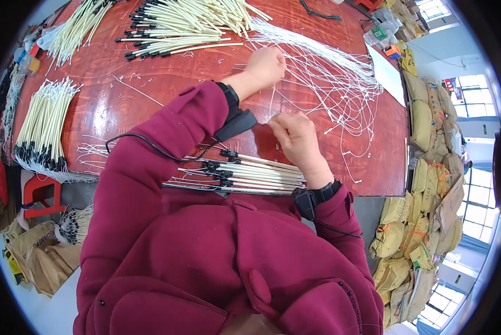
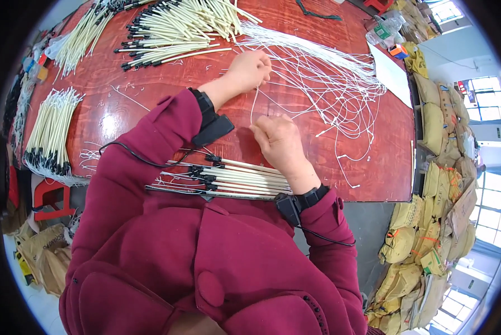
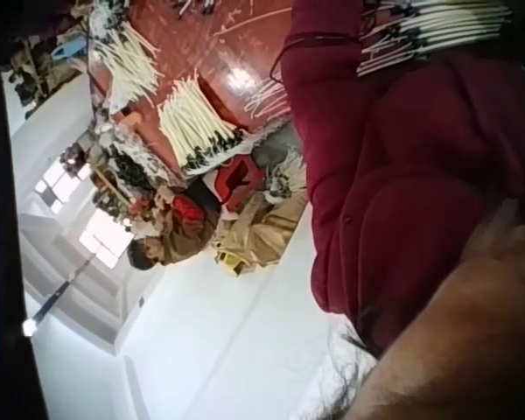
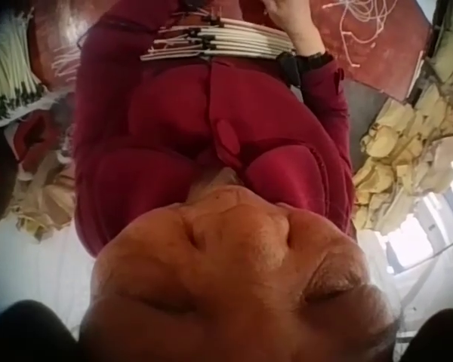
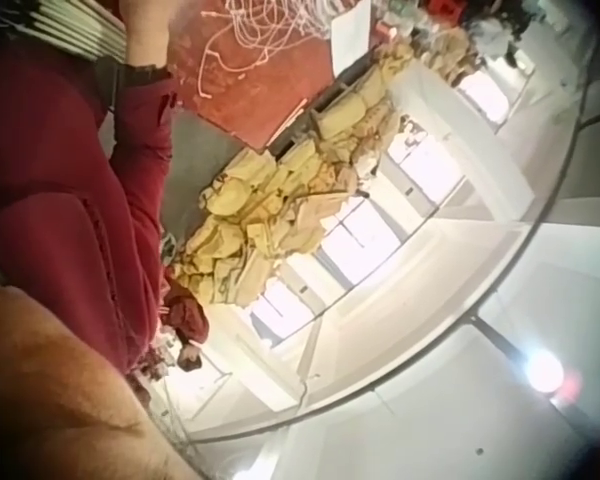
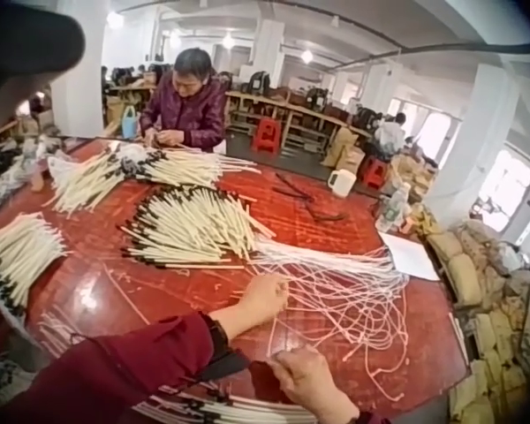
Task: Sorting and bundling long thin mechanical or electronic components on a production table.
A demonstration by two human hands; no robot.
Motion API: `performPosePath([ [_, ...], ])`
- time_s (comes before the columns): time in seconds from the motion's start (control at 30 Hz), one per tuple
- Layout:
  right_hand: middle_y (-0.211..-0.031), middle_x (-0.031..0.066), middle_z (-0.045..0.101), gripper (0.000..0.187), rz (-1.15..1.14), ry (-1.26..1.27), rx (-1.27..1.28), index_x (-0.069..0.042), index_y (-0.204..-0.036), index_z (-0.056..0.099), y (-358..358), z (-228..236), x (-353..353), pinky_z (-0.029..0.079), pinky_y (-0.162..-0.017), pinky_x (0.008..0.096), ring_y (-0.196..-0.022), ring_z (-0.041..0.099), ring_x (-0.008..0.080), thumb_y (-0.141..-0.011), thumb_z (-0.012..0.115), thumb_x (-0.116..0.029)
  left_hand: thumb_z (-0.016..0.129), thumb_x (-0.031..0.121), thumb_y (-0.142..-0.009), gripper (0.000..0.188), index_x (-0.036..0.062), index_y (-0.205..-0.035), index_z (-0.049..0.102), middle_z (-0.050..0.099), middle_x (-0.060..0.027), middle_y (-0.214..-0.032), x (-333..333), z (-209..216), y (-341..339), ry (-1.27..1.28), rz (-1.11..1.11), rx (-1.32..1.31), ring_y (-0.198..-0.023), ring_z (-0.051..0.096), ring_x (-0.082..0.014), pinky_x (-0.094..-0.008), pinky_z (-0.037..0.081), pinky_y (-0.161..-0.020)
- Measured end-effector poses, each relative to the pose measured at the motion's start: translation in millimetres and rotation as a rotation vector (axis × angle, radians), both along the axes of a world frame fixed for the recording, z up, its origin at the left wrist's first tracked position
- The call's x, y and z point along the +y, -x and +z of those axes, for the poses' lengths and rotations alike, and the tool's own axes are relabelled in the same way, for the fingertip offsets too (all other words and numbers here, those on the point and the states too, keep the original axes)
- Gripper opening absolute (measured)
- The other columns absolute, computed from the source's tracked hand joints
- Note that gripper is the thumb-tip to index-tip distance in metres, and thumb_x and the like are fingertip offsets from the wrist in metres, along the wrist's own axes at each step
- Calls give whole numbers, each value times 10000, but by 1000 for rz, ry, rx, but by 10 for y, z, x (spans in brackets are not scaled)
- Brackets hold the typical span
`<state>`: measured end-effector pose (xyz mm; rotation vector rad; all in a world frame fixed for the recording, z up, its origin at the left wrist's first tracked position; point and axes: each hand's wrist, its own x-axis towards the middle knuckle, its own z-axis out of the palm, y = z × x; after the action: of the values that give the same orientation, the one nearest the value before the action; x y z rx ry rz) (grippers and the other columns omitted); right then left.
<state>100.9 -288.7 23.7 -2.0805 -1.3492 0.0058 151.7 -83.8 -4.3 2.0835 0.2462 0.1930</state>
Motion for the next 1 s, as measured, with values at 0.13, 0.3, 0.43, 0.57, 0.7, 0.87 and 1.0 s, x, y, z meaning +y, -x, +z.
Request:
performPosePath([
  [0.13,-603,71,557,143,-180,-129,277,-7,-840,656,-166,-110,-148,434,-565,329,-545,535,157,-951,661,-97,592,53,-868,75,42,-817,645,649,-112,-657,47,237,-10,1082,199,183,-704,724,-283,-415,540,-561],
  [0.3,-582,45,523,225,-269,-171,381,4,-805,634,-213,-118,-293,390,-501,295,-541,495,83,-982,649,-134,579,115,-921,118,64,-835,643,657,-93,-718,143,23,-83,623,-69,145,-668,706,-241,-408,522,-543],
  [0.43,-636,168,566,218,-246,-131,65,8,-774,606,-234,-318,-244,434,-540,388,-543,542,294,-932,665,-131,556,201,-972,153,59,-933,601,672,-193,-820,-3,-254,-6,-311,-158,-307,-744,646,-409,-500,494,-640],
  [0.57,-696,209,576,188,-221,-125,52,14,-798,612,-172,-309,-146,440,-568,420,-602,544,387,-923,651,-120,560,190,-943,144,57,-951,611,678,-206,-857,59,-179,92,-393,-257,-218,-804,645,-439,-538,490,-694],
  [0.7,-746,212,622,179,-266,-73,153,-13,-832,634,-185,-320,-207,468,-591,452,-669,606,403,-944,634,-153,536,153,-954,127,60,-981,620,687,-166,-823,103,-128,24,-420,-289,-218,-709,667,-360,-498,510,-625],
  [0.87,-697,149,654,155,-286,-212,263,-18,-1020,678,-340,-451,-358,498,-584,382,-617,654,294,-961,664,-161,570,93,-956,66,59,-975,623,641,-44,-752,201,2,48,496,-329,225,-567,596,-164,-342,475,-496],
  [1.0,-671,65,653,306,-404,-362,507,17,-1205,631,-275,-307,-278,495,-577,294,-593,627,140,-962,702,-154,581,84,-966,64,60,-1011,618,602,7,-741,184,218,129,753,-208,324,-545,537,-81,-260,452,-479],
])
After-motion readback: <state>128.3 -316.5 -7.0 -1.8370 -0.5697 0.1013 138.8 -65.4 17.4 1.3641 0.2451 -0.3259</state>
